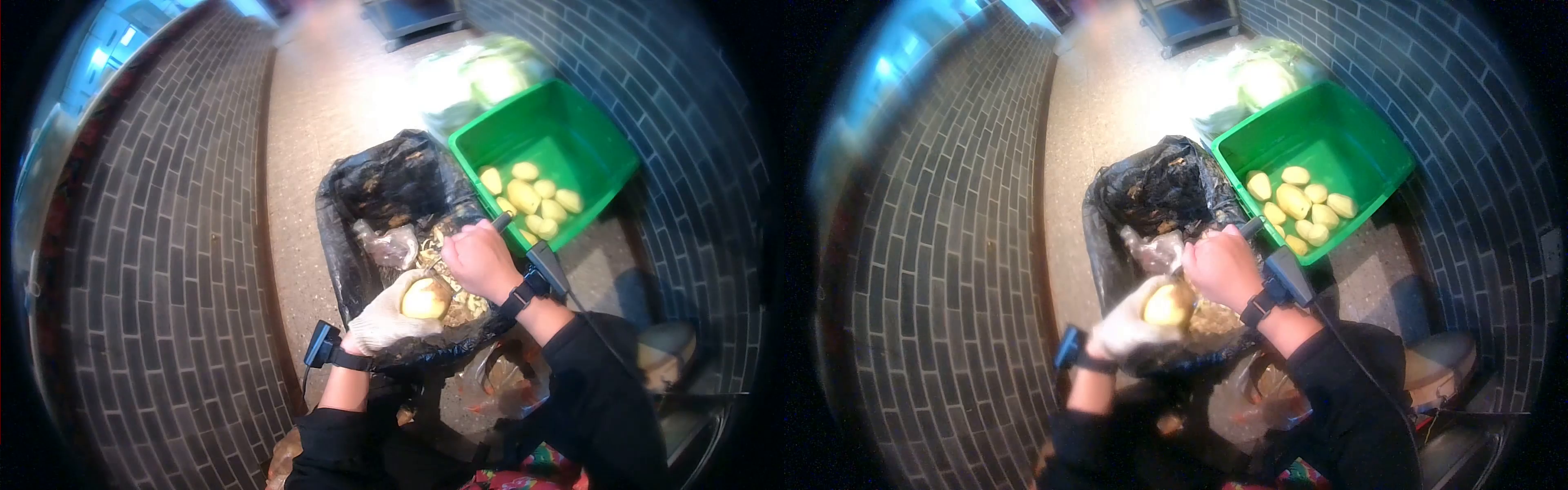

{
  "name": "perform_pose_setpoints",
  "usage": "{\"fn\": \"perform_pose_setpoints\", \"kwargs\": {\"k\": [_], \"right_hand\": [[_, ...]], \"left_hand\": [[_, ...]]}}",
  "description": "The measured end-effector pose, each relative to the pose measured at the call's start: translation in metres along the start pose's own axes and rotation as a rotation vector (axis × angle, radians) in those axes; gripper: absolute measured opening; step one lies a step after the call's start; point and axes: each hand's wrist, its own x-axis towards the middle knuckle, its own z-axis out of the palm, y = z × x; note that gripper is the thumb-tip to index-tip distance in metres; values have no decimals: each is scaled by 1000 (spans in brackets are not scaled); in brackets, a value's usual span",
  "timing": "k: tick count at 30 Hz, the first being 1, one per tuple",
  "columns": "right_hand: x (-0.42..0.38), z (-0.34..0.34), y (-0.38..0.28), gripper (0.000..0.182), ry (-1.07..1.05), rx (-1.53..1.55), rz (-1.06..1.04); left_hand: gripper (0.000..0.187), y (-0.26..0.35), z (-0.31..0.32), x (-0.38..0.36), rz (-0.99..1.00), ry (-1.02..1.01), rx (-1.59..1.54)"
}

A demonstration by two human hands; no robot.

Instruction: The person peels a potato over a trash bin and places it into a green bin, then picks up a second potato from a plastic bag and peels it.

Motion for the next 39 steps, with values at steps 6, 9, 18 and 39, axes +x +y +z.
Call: {"fn": "perform_pose_setpoints", "kwargs": {"k": [6,9,18,39], "right_hand": [[-7,13,-3,37,16,-95,-66],[-9,19,-14,31,92,-97,-219],[-11,31,-5,25,216,-43,-266],[2,15,13,33,233,-121,-37]], "left_hand": [[73,-3,12,12,103,282,706],[74,12,15,9,80,358,868],[76,12,7,4,8,275,1016],[84,5,-3,2,259,266,255]]}}
